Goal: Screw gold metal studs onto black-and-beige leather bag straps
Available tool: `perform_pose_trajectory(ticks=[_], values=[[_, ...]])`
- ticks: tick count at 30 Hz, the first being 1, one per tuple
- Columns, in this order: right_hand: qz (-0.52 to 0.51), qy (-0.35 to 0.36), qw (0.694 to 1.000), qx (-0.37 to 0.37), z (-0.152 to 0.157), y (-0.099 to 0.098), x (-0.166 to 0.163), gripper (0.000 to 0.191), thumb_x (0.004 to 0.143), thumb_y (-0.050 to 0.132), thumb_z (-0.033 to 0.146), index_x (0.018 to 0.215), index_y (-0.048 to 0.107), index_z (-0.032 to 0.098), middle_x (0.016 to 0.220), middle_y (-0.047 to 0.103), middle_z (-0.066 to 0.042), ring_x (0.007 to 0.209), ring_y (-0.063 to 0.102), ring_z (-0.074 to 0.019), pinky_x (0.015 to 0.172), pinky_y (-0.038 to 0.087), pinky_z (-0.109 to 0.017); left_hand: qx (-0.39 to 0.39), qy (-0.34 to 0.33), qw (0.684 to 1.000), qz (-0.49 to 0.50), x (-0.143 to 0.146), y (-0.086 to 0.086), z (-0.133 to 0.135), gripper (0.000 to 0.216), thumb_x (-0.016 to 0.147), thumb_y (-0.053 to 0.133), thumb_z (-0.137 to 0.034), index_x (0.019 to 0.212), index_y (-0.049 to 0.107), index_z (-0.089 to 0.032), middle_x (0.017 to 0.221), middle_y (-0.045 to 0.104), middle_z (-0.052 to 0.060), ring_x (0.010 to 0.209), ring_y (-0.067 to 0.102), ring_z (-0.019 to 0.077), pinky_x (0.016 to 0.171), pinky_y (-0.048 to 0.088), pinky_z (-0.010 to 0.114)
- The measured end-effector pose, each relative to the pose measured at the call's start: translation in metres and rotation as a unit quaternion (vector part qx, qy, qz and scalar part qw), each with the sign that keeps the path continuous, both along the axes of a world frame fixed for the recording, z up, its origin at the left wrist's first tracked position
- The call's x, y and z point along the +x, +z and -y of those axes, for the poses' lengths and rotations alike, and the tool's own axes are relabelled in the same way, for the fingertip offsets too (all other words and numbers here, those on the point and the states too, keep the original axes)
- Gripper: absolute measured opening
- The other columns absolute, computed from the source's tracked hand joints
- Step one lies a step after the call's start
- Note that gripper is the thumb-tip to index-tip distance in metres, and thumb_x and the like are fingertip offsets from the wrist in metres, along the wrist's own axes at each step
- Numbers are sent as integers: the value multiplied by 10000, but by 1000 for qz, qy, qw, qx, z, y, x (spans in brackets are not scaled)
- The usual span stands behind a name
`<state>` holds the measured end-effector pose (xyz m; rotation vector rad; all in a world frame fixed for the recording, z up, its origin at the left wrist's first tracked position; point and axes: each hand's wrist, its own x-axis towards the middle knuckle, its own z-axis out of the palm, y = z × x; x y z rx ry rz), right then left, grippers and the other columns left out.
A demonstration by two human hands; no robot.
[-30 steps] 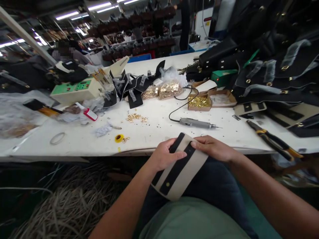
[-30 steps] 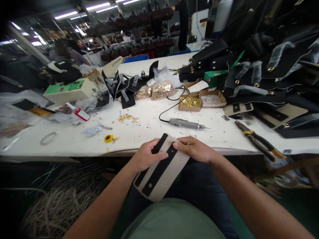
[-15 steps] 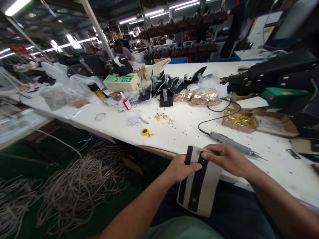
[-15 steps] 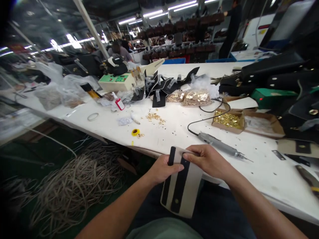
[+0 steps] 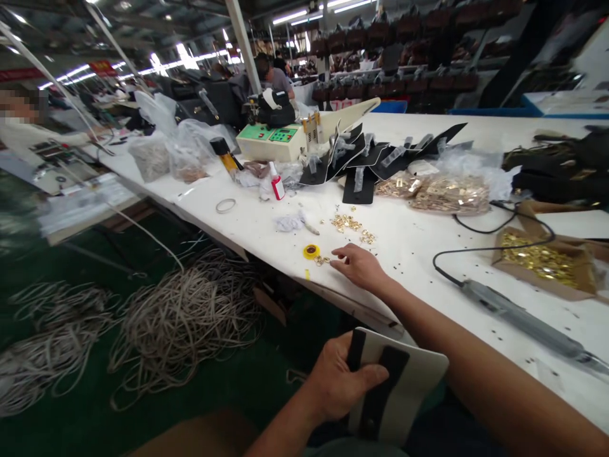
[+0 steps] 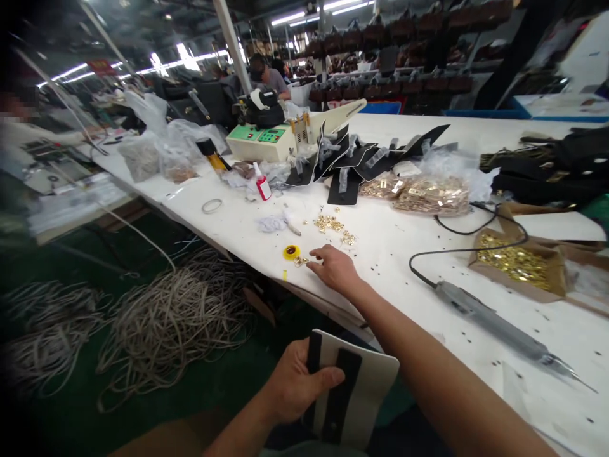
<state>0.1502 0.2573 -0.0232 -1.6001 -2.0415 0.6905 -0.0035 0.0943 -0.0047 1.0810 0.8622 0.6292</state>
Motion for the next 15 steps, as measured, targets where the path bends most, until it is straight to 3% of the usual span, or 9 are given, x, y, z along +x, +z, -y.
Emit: perform_pose_trajectory(ticks=[7, 12, 15], values=[[30, -33, 999, 1, -13, -18, -25, 221, 941, 614, 364, 1071, 768, 274, 1113, 677, -59, 980, 615, -216, 775, 427, -298, 21, 29, 998, -46, -15, -4, -7, 313, 815, 761, -426, 953, 724, -147, 846, 669, 33, 757, 570, 153, 665, 486, 244], [-15, -66, 998, -12, -7, -11, -20, 161, 917, 614, 300, 971, 747, 228, 1001, 716, -43, 896, 631, -189, 783, 451, -293, 37, 22, 998, -53, -15, -4, -8, 276, 865, 714, -402, 985, 739, -155, 921, 732, 44, 839, 641, 189, 750, 526, 277], [-113, -62, 991, -46, 15, -1, 2, 184, 923, 615, 339, 982, 715, 197, 925, 737, -27, 815, 649, -158, 754, 477, -269, 89, 37, 991, -96, -16, 1, -9, 236, 883, 699, -375, 1006, 744, -178, 950, 758, 44, 875, 676, 202, 774, 543, 284]])
